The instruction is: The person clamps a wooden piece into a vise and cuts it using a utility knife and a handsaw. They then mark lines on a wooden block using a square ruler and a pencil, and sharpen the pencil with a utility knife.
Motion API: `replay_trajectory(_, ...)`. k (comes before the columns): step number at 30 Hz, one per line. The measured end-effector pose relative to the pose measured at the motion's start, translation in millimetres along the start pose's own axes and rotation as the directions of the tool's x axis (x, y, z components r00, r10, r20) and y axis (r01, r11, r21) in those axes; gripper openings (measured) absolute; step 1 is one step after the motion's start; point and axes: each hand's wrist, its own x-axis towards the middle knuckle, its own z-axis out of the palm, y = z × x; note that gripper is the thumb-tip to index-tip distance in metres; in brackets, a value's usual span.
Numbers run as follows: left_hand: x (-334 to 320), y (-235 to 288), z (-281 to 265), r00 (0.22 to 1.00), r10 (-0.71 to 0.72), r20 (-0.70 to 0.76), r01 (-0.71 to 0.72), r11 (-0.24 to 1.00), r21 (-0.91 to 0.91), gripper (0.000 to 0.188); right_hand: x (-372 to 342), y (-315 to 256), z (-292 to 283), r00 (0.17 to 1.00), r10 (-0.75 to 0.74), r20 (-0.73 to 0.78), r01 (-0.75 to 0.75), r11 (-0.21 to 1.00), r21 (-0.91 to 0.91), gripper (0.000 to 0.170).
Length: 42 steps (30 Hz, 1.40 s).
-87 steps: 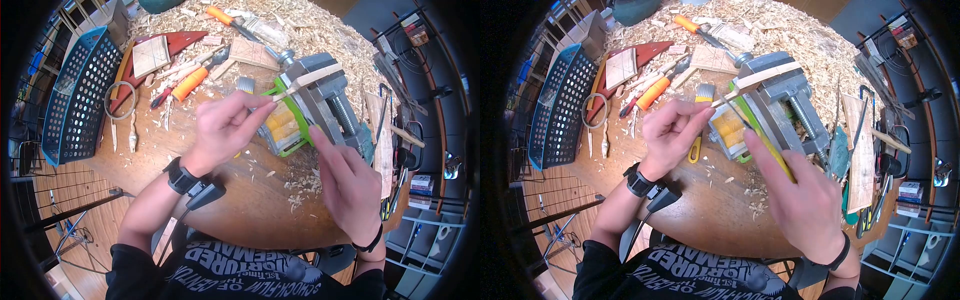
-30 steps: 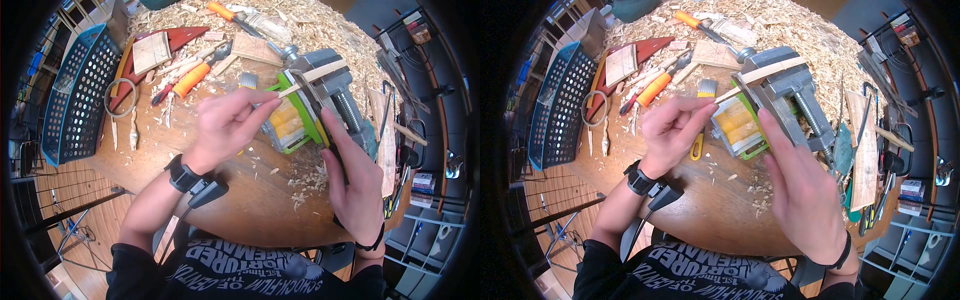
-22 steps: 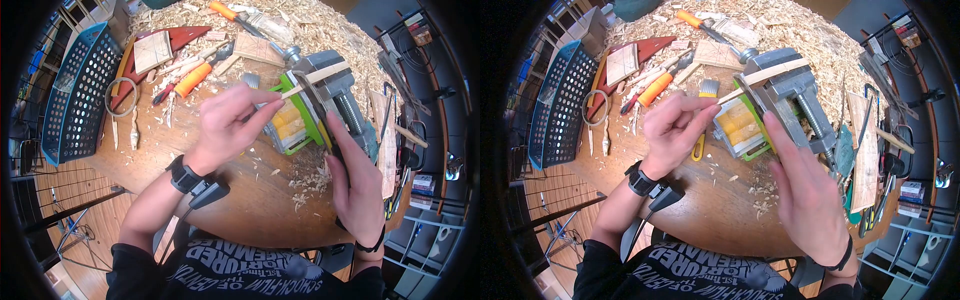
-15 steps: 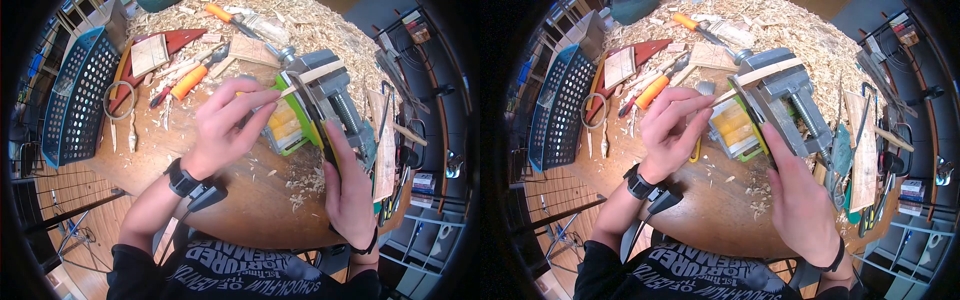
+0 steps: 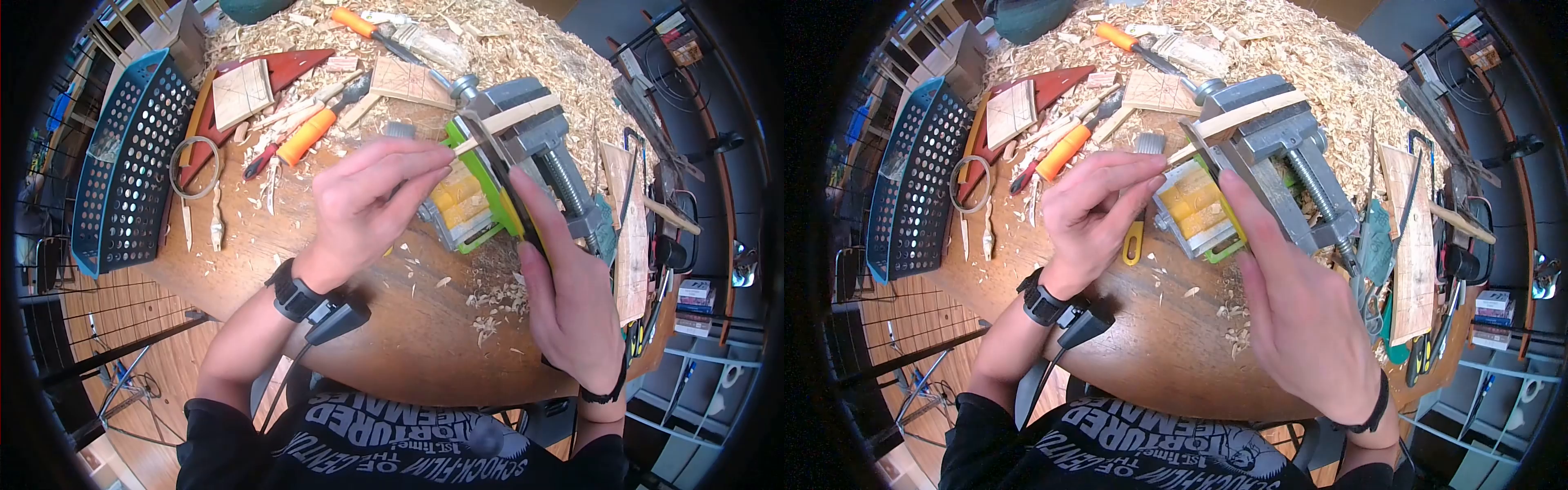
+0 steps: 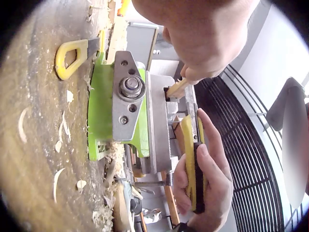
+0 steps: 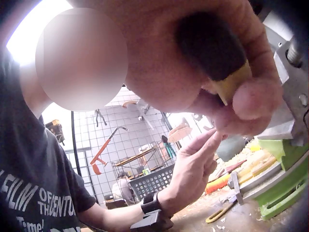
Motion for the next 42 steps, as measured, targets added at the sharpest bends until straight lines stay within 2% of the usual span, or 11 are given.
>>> replay_trajectory(2, 0, 1, 1, 1.0, -0.021, 0.014, 0.021, 1.0, -0.016, 0.021, 8, 3, 5, 0.998, -0.055, -0.019, 0.054, 0.997, -0.057, 0.053)
replay_trajectory(9, 1, -5, 1, 0.999, 0.041, -0.009, -0.042, 0.999, -0.032, 0.022, 8, -1, 10, 0.997, -0.043, -0.058, 0.039, 0.996, -0.08, 0.055)
replay_trajectory(12, 0, -9, 2, 0.997, 0.071, -0.02, -0.071, 0.997, -0.013, 0.022, 7, 0, 14, 0.98, -0.149, -0.131, 0.135, 0.984, -0.114, 0.062)
replay_trajectory(17, -1, -6, 2, 0.998, 0.067, -0.023, -0.067, 0.998, -0.001, 0.022, -7, -12, 0, 0.992, 0.119, 0.029, -0.118, 0.993, -0.017, 0.056)
replay_trajectory(18, -1, -6, 2, 0.998, 0.066, -0.023, -0.066, 0.998, -0.008, 0.022, -13, -6, 1, 0.992, 0.12, 0.032, -0.119, 0.993, -0.021, 0.056)
replay_trajectory(20, -1, -5, 3, 0.997, 0.067, -0.023, -0.068, 0.998, -0.017, 0.022, -25, 11, 6, 0.988, -0.114, -0.107, 0.094, 0.98, -0.177, 0.064)
replay_trajectory(23, 0, -2, 3, 0.999, 0.023, -0.025, -0.024, 0.999, -0.044, 0.018, -26, 10, 5, 0.996, -0.048, -0.072, 0.039, 0.991, -0.125, 0.065)
replay_trajectory(27, 0, -2, 2, 1.0, -0.019, -0.009, 0.018, 0.999, -0.046, 0.02, -23, 15, 6, 0.987, -0.127, -0.101, 0.114, 0.986, -0.12, 0.065)
replay_trajectory(30, -2, -5, 1, 1.0, -0.025, 0.002, 0.025, 0.999, -0.04, 0.02, -19, 12, 2, 1.0, -0.005, -0.009, 0.005, 0.999, -0.033, 0.056)
replay_trajectory(38, 0, -5, 1, 1.0, -0.008, -0.004, 0.008, 0.999, -0.032, 0.019, 6, 6, 5, 0.99, -0.128, -0.061, 0.115, 0.977, -0.181, 0.055)
replay_trajectory(42, 0, -4, -1, 1.0, -0.017, 0.01, 0.017, 0.999, -0.029, 0.02, 9, 8, 8, 0.988, -0.142, -0.061, 0.129, 0.977, -0.171, 0.055)
